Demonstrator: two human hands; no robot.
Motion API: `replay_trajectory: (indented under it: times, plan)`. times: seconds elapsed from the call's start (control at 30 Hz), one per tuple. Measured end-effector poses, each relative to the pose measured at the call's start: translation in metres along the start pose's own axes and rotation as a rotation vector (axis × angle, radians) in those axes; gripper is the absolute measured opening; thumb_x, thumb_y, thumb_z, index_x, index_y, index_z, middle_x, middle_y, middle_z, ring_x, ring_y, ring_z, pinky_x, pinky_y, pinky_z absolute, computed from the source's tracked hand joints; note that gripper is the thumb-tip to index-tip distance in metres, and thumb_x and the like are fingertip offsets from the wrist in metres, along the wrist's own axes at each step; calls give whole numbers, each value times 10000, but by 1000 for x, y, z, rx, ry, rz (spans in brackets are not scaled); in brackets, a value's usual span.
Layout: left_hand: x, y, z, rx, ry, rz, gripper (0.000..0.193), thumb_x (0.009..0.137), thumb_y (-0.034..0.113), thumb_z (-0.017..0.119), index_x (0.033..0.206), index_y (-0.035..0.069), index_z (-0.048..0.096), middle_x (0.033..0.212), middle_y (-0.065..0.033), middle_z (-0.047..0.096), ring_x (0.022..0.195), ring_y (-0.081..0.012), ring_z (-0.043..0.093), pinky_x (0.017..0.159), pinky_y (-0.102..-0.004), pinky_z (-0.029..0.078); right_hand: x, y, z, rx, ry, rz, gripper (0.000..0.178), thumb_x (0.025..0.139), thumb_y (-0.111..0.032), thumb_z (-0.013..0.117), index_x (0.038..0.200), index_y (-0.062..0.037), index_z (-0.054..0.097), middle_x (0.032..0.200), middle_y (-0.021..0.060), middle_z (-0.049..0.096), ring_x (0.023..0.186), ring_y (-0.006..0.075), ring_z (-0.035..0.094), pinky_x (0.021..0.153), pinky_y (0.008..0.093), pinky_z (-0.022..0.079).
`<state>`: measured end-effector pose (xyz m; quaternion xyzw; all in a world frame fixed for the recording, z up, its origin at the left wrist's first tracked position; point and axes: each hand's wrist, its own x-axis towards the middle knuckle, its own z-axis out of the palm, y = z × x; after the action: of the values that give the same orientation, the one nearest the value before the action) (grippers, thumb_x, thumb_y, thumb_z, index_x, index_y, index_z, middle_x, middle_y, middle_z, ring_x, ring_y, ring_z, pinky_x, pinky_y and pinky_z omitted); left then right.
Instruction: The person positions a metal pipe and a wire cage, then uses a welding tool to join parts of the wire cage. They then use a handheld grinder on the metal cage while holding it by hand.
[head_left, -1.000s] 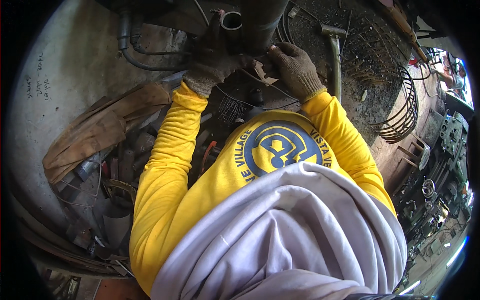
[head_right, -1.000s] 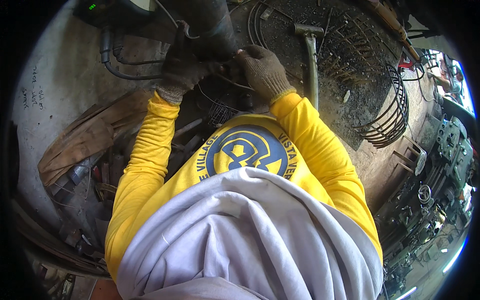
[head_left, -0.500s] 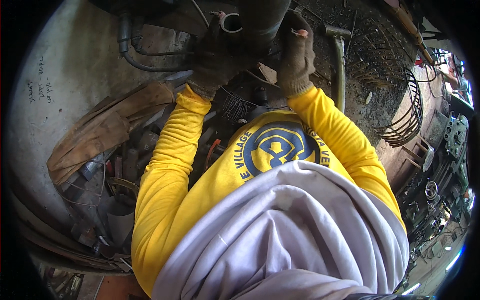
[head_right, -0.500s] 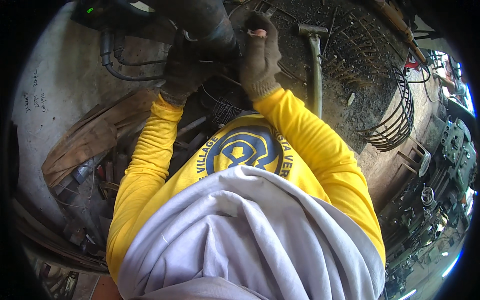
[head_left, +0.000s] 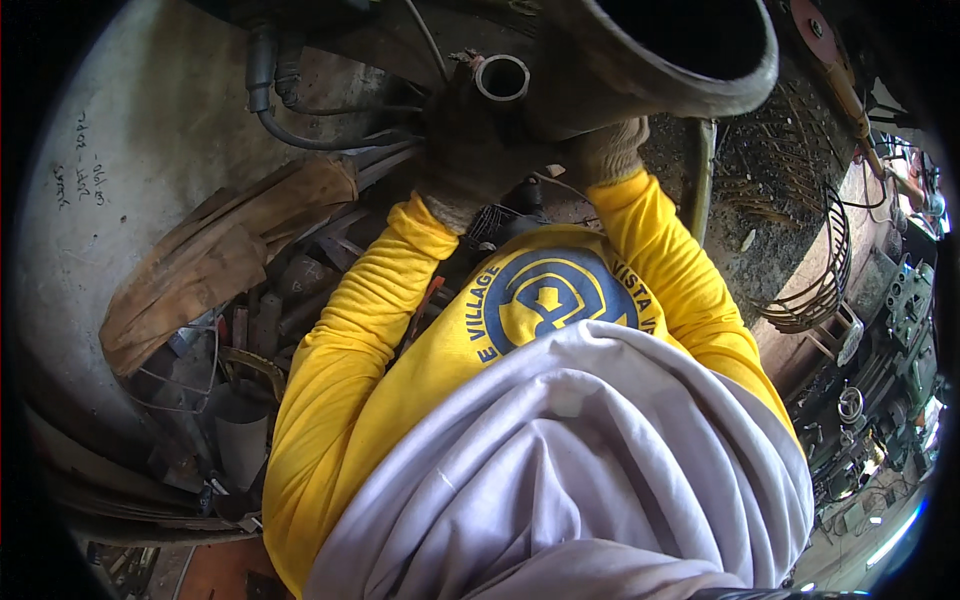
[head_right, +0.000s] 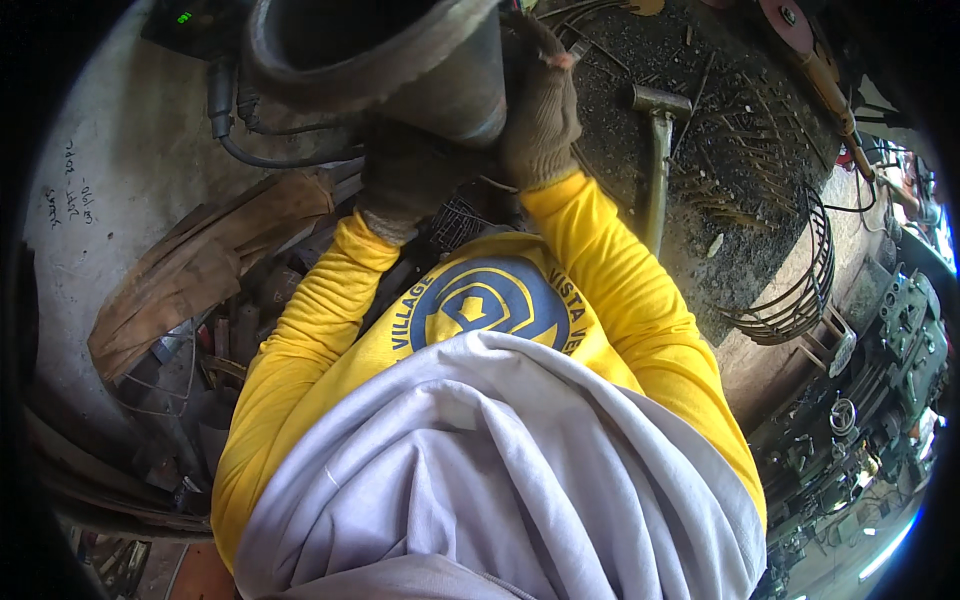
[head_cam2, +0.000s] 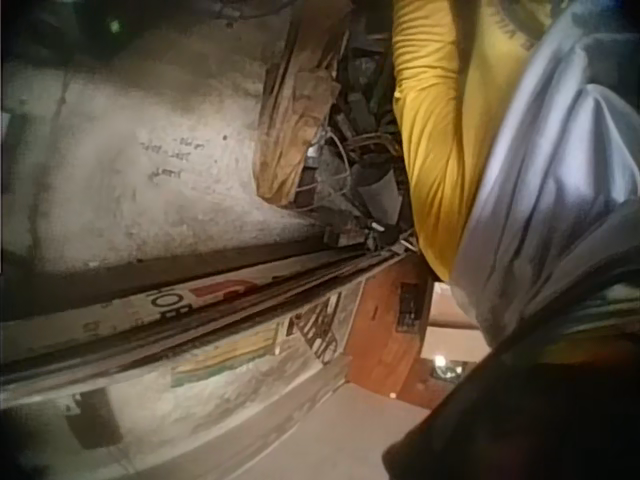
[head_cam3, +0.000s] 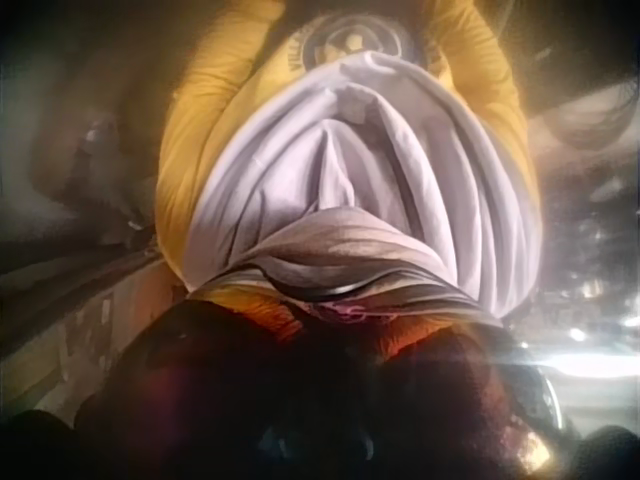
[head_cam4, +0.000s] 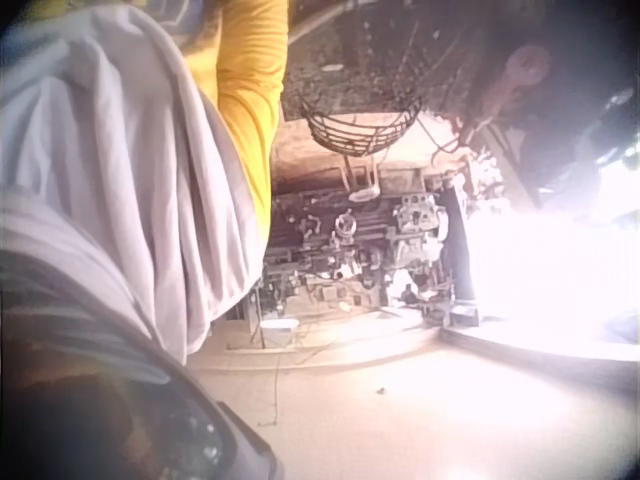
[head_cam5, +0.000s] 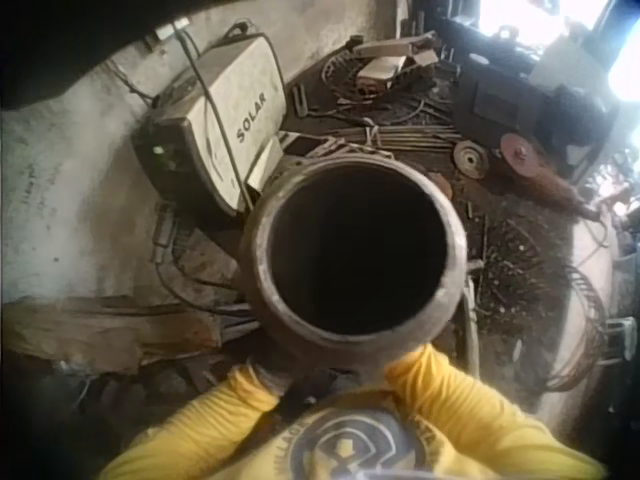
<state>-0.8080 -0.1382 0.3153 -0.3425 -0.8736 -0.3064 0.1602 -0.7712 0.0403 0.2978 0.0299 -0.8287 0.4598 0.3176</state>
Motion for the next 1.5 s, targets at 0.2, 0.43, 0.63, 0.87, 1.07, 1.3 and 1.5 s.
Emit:
replay_trajectory:
  times: [0.2,0.43,0.63,0.87,1.07,1.3,1.5]
  plan:
    - [9,3,-4,-188,9,-34,904,585,457,916,1297,35,553,1250,-186,597,1150,-376,596,976,-458,489,16,-17,-14,-272,-154,-72,873,684,-426,828,1395,-55,483,1363,190,543,1254,376,526,1042,445,420]
    - [2,-4,-2,-182,-6,-20,1055,550,468,927,1322,-62,439,1195,-227,604,1098,-394,610,961,-470,491,7,-30,-25,230,-4,412,572,871,-275,712,1351,-31,520,1298,186,594,1179,321,605,1017,388,458]
    - [-2,9,-4,-402,35,-95,605,636,308,921,1086,49,612,999,-108,688,916,-279,685,820,-381,549,-24,-52,-47,250,-140,863,414,1009,-256,571,1322,14,542,1135,133,690,966,188,701,822,267,557]
    - [-11,12,2,-573,36,-134,555,727,278,883,1115,30,573,1001,-110,666,876,-259,673,786,-361,547,-21,-56,-38,290,-192,1053,322,962,-260,629,1138,7,665,906,75,723,789,122,684,699,244,546]
    - [-47,19,-8,-545,-81,-336,342,904,253,723,1115,4,621,1013,-116,678,918,-231,661,858,-349,517,-31,-47,-26,71,-193,969,425,907,-399,606,1136,-51,688,1064,170,704,1028,312,648,910,394,482]
    - [-39,28,-15,-1134,-274,-802,212,975,196,618,1133,58,646,953,-35,687,887,-125,638,827,-269,512,-39,-56,-24,64,-194,921,397,932,-367,602,1157,-47,671,1059,141,708,969,267,653,866,359,493]
    - [-61,34,-22,-1324,-177,-877,153,991,153,605,1104,62,654,978,-25,671,894,-96,626,845,-241,500,-55,-53,-48,411,-357,897,317,1011,-225,582,1242,-11,610,1012,76,714,777,117,659,704,226,533]
